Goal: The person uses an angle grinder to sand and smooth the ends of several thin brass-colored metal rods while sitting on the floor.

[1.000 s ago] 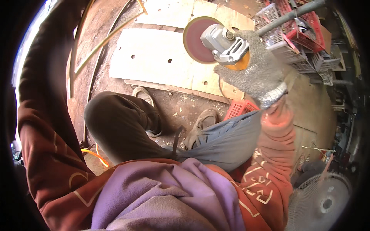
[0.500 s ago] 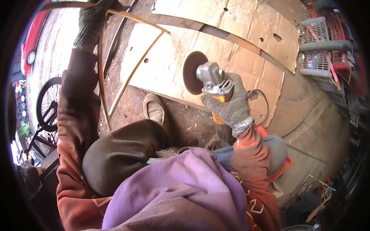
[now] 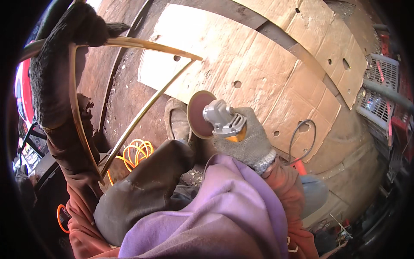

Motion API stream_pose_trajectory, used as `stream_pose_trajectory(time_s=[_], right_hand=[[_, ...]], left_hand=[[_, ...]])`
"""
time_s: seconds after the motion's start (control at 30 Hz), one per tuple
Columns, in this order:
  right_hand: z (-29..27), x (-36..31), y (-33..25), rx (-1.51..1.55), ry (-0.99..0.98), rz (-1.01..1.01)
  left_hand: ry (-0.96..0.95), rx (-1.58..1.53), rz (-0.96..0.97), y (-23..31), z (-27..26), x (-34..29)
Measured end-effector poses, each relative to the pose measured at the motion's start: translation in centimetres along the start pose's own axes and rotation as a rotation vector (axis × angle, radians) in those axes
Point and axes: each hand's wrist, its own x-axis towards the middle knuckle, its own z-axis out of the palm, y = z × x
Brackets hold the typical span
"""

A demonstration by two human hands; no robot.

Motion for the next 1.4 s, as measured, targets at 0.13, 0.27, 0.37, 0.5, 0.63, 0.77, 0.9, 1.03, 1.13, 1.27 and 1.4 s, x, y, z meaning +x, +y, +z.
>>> stream_pose_trajectory(time_s=[0.13, 0.27, 0.37, 0.5, 0.63, 0.77, 0.9, 1.03, 1.13, 1.27, 1.4], right_hand=[[2.2, 1.5, 0.6, -0.072, -0.046, 0.011], [4.0, 3.8, -0.4, -0.112, -0.076, 0.033], [4.9, 5.9, -1.3, -0.185, -0.141, 0.116], [4.9, 8.0, -1.0, -0.178, -0.231, 0.163], [3.8, 10.3, 1.5, -0.232, -0.105, 0.102], [3.0, 11.3, 0.4, -0.238, -0.148, 0.154], [3.4, 9.6, -0.9, -0.21, -0.335, 0.155], [3.2, 10.4, 1.2, -0.188, -0.122, 0.121], [2.5, 11.8, 2.4, -0.221, -0.127, 0.104], [2.5, 12.7, 2.7, -0.184, -0.138, 0.116], [1.7, 13.1, 0.8, -0.203, -0.168, 0.176]], left_hand=[[-0.065, 0.057, -0.005, 0.2, 0.4, -0.5], [-0.128, 0.15, 0.013, 0.0, 1.1, -0.5], [-0.14, 0.254, 0.02, -0.4, 1.1, -1.2], [-0.055, 0.087, -0.174, 1.1, 2.3, -1.1], [-0.074, 0.095, -0.148, 0.9, 2.6, -0.1], [-0.067, 0.073, -0.163, 0.9, 1.0, -0.2], [-0.044, 0.051, -0.184, 0.8, 0.0, -0.4], [-0.036, 0.013, -0.201, 0.6, -0.4, -0.4], [-0.011, -0.011, -0.216, 0.9, -1.1, -0.6], [0.02, -0.072, -0.247, 0.9, -2.3, -0.9], [0.065, -0.129, -0.273, 1.2, -3.6, -1.3]])
